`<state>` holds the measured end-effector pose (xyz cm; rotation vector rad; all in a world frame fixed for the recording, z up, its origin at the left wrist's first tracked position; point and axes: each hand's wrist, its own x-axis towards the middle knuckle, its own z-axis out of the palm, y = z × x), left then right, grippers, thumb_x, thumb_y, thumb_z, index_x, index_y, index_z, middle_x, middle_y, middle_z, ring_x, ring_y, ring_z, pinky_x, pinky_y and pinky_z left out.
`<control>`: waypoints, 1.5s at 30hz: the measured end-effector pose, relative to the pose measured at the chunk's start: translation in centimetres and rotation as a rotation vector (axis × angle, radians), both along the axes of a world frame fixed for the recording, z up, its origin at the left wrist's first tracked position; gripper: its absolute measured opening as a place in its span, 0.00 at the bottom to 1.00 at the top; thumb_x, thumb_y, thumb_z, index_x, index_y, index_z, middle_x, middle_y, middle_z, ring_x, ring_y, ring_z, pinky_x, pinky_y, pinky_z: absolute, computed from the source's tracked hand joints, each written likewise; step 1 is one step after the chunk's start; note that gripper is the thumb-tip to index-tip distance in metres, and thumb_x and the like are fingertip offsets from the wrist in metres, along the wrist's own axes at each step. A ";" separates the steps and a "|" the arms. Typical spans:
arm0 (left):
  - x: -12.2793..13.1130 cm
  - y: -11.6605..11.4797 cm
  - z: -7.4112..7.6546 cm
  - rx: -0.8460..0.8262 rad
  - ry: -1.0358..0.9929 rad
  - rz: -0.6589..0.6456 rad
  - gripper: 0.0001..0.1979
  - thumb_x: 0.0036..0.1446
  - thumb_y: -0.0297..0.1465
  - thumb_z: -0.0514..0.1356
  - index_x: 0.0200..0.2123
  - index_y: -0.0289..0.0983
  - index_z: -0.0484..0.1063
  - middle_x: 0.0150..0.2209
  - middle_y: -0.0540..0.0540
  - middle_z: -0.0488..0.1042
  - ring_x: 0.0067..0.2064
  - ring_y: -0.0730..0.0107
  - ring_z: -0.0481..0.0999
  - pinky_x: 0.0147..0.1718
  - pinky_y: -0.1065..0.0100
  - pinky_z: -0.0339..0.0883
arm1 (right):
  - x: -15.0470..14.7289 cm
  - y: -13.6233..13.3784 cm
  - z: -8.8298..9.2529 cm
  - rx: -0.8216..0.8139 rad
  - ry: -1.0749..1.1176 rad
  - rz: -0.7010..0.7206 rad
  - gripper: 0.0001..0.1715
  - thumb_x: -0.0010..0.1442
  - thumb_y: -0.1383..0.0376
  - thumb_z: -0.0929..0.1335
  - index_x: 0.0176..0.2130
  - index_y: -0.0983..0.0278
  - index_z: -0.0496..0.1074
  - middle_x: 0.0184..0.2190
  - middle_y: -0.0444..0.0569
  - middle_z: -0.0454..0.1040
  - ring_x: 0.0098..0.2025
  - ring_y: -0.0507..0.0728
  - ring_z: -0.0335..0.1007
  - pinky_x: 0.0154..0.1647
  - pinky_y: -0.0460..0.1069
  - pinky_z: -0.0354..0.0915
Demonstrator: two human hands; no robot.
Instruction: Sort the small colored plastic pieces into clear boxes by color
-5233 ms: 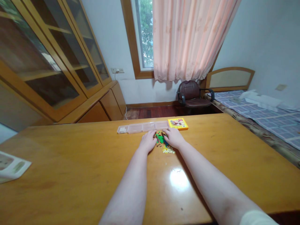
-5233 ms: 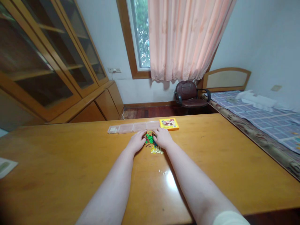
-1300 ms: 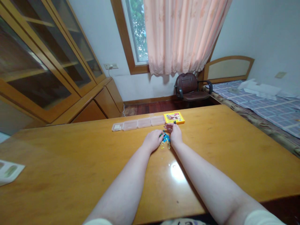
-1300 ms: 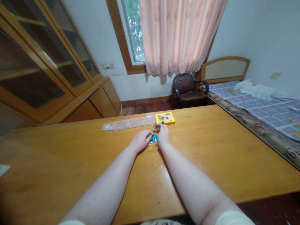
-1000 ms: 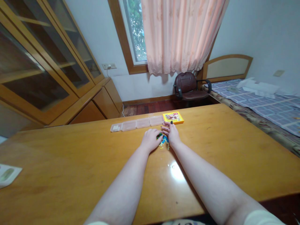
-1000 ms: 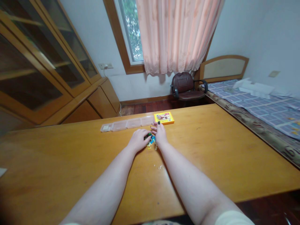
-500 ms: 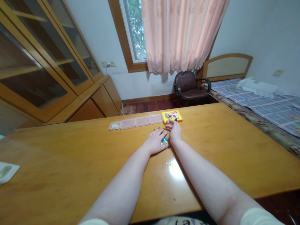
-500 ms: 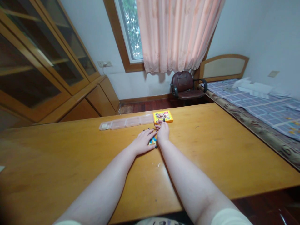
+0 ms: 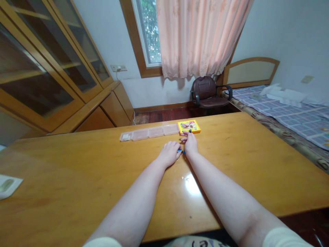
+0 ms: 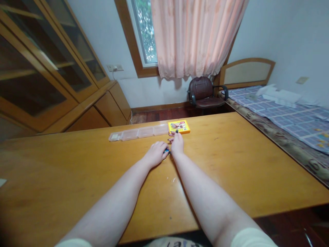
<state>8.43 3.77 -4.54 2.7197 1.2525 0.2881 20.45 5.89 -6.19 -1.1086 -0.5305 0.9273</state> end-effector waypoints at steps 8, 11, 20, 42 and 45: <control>0.0 0.2 0.4 -0.043 0.042 0.038 0.08 0.60 0.33 0.51 0.37 0.37 0.68 0.39 0.43 0.72 0.41 0.62 0.71 0.41 0.63 0.64 | 0.1 -0.3 0.4 0.059 0.082 0.115 0.19 0.58 0.53 0.60 0.32 0.64 0.70 0.25 0.45 0.74 0.19 0.47 0.65 0.20 0.43 0.59; 0.0 0.0 0.9 -0.054 0.011 0.022 0.08 0.59 0.34 0.53 0.38 0.38 0.69 0.38 0.44 0.72 0.42 0.63 0.71 0.43 0.63 0.63 | 1.0 0.0 0.4 0.081 0.127 0.064 0.20 0.58 0.53 0.60 0.33 0.65 0.70 0.23 0.44 0.73 0.18 0.47 0.64 0.20 0.43 0.59; 0.2 -1.1 1.6 -0.085 -0.013 -0.326 0.13 0.58 0.37 0.56 0.47 0.46 0.69 0.50 0.48 0.70 0.51 0.63 0.66 0.52 0.61 0.57 | 2.9 1.1 0.6 -0.039 0.309 -0.118 0.21 0.61 0.54 0.56 0.30 0.64 0.68 0.19 0.41 0.68 0.13 0.45 0.57 0.14 0.43 0.53; -2.0 -1.9 -0.5 -0.194 0.008 0.548 0.31 0.57 0.43 0.51 0.61 0.37 0.53 0.64 0.34 0.50 0.64 0.46 0.50 0.58 0.43 0.45 | -2.6 -1.1 -2.1 0.081 -0.171 0.263 0.20 0.53 0.50 0.65 0.37 0.61 0.75 0.39 0.48 0.76 0.44 0.54 0.70 0.49 0.50 0.62; -1.2 -2.3 -1.1 -0.134 -0.066 0.487 0.26 0.60 0.36 0.48 0.60 0.37 0.54 0.63 0.38 0.56 0.64 0.56 0.53 0.61 0.50 0.44 | -3.2 -0.8 -2.1 0.082 -0.013 0.345 0.23 0.51 0.48 0.66 0.37 0.62 0.74 0.42 0.49 0.76 0.47 0.55 0.69 0.52 0.51 0.60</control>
